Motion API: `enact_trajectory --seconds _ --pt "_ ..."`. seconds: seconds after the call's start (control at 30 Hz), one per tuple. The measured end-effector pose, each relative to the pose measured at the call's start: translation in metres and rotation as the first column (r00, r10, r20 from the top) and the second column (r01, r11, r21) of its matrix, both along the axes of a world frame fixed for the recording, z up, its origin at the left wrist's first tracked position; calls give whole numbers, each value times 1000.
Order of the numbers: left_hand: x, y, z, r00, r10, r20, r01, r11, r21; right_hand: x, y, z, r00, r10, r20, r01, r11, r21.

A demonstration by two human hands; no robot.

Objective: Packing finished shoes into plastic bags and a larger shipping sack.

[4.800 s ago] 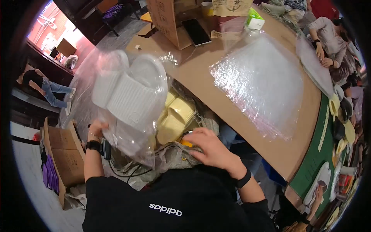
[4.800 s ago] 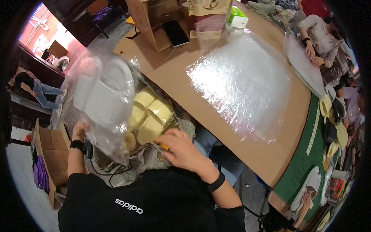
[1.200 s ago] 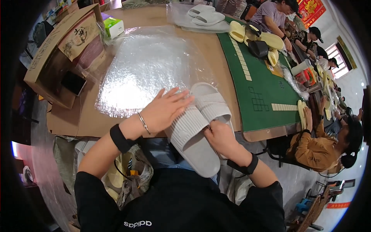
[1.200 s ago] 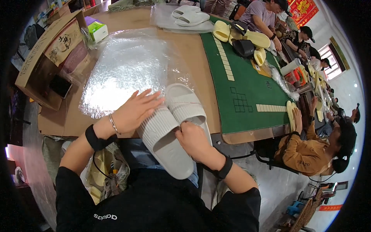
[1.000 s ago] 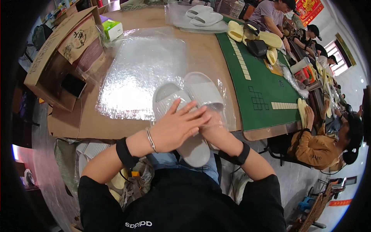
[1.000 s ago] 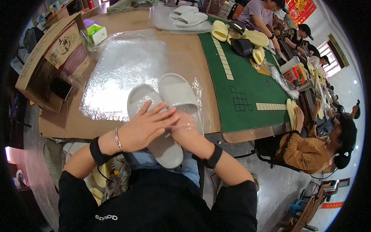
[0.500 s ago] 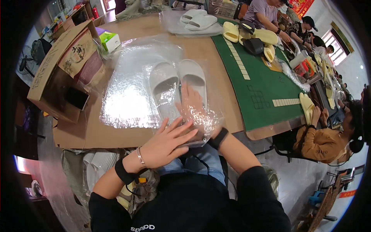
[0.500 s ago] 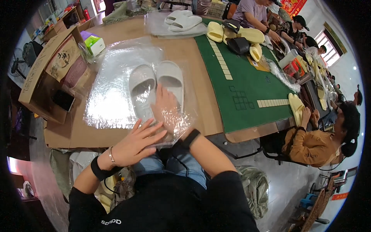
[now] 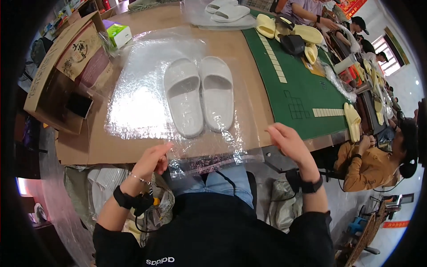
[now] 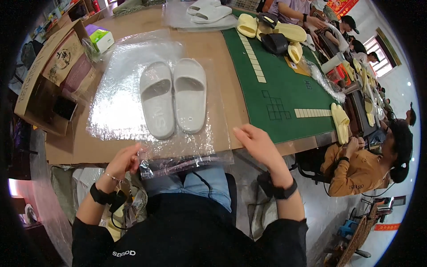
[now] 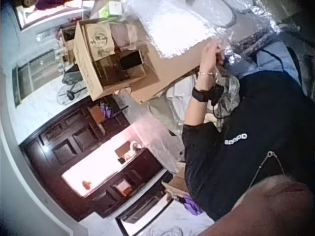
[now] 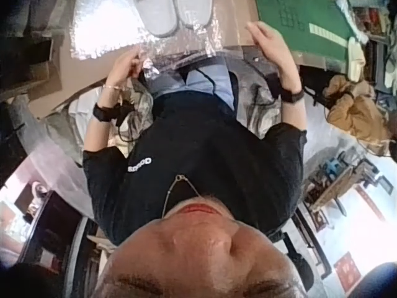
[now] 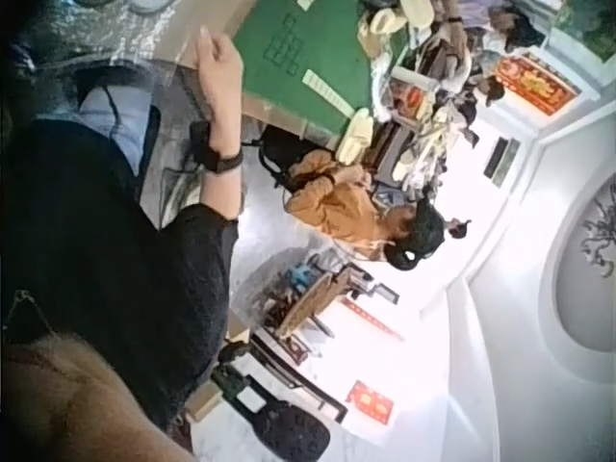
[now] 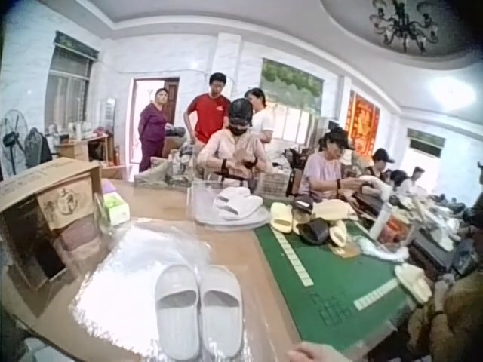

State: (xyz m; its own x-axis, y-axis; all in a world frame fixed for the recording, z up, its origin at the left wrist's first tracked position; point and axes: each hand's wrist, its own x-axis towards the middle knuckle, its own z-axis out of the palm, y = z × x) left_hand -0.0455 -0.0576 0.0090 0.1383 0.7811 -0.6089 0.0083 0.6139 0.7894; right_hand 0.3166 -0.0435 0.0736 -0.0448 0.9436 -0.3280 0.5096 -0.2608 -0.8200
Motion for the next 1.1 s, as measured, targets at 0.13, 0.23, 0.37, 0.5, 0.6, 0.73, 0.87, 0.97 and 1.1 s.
enact_trajectory --seconds 0.13,0.23,0.37,0.5,0.6,0.73,0.87,0.97,1.1 --pt "0 11 4 981 -194 -16 190 972 -136 -13 26 -29 977 195 92 -158 938 -308" --pt "2 8 8 973 -216 85 230 946 -228 -5 29 -52 974 171 -147 -216 890 -402" --pt "-16 8 10 970 -221 99 237 949 -206 11 26 -56 968 -20 -251 -91 900 -425" --pt "-38 14 21 979 -152 134 174 969 -174 9 24 -47 955 -117 -271 -12 901 -433" --pt "-24 12 26 989 50 136 -32 991 -134 4 12 -55 818 -187 -543 -91 891 -445" --pt "-21 -2 10 961 114 252 -148 981 124 -18 -4 -58 670 -305 -677 92 939 -332" --pt "0 -4 -15 920 287 266 -342 920 191 -42 -11 -81 645 -323 -693 285 943 -174" --pt "26 -4 -25 651 622 435 -745 635 205 -71 -10 -108 546 -313 -777 399 913 -88" --pt "51 -15 -25 469 671 573 -806 591 -33 -111 -18 -96 221 -306 -926 475 863 -172"
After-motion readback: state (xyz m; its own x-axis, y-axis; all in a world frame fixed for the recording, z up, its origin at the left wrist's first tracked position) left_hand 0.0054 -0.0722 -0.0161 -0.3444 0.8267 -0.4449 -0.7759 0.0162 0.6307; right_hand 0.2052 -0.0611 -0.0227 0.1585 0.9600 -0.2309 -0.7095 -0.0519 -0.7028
